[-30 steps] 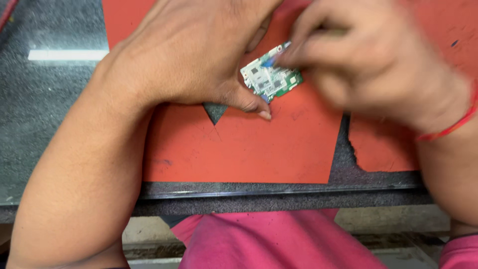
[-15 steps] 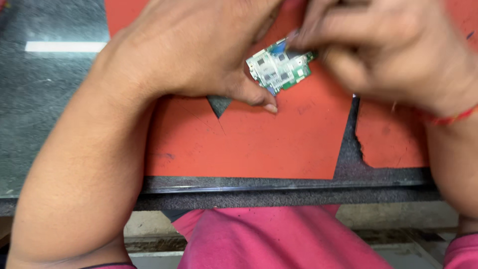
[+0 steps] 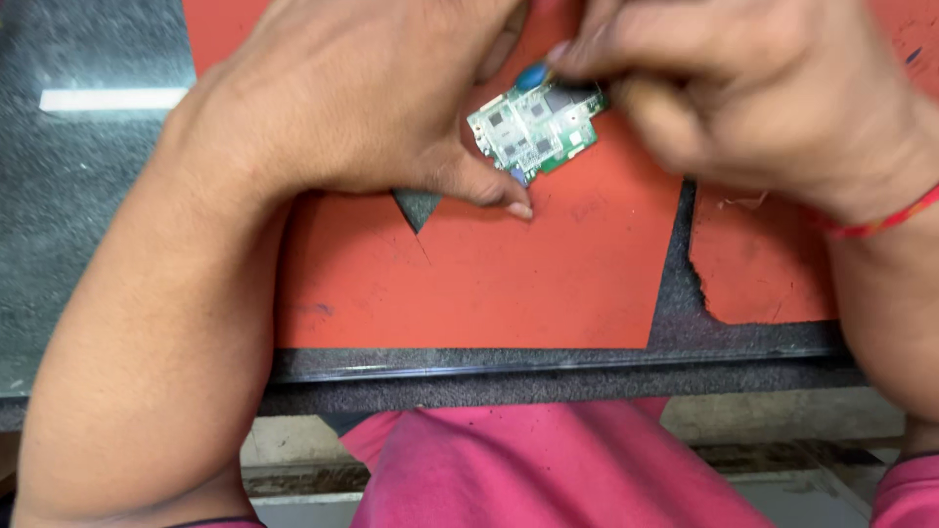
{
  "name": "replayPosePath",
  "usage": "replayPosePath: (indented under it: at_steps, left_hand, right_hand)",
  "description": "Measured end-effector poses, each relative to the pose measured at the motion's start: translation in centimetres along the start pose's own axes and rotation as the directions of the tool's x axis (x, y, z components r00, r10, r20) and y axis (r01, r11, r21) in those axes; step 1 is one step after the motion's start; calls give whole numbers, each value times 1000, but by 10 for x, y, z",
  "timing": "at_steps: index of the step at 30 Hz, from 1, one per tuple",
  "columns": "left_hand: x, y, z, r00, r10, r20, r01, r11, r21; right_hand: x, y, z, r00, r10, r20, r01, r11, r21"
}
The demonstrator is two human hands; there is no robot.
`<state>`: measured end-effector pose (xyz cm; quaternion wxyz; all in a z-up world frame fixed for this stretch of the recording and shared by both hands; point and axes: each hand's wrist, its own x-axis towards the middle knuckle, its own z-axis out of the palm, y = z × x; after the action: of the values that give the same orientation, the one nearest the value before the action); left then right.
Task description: The person is using a small brush to clean debris from the components on a green circuit board while holding it against a red mat on a workbench.
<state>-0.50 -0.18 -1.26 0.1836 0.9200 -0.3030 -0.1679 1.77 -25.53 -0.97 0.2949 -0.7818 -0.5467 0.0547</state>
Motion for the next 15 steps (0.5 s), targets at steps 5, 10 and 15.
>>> replayPosePath:
  at_steps: [5, 10, 15]
  left_hand:
    - [1, -2, -5, 949, 210, -234, -231, 971, -65]
    - [0, -2, 2, 993, 87, -83, -91, 994, -54]
    - [-2, -4, 5, 994, 84, -70, -85, 996, -18]
  right_hand:
    - [-3, -4, 1, 997, -79, -12, 79, 997, 10]
    - [-2, 6, -15, 998, 33, 50, -36, 998, 57]
    - [0, 1, -9, 996, -20, 91, 18, 1000, 19]
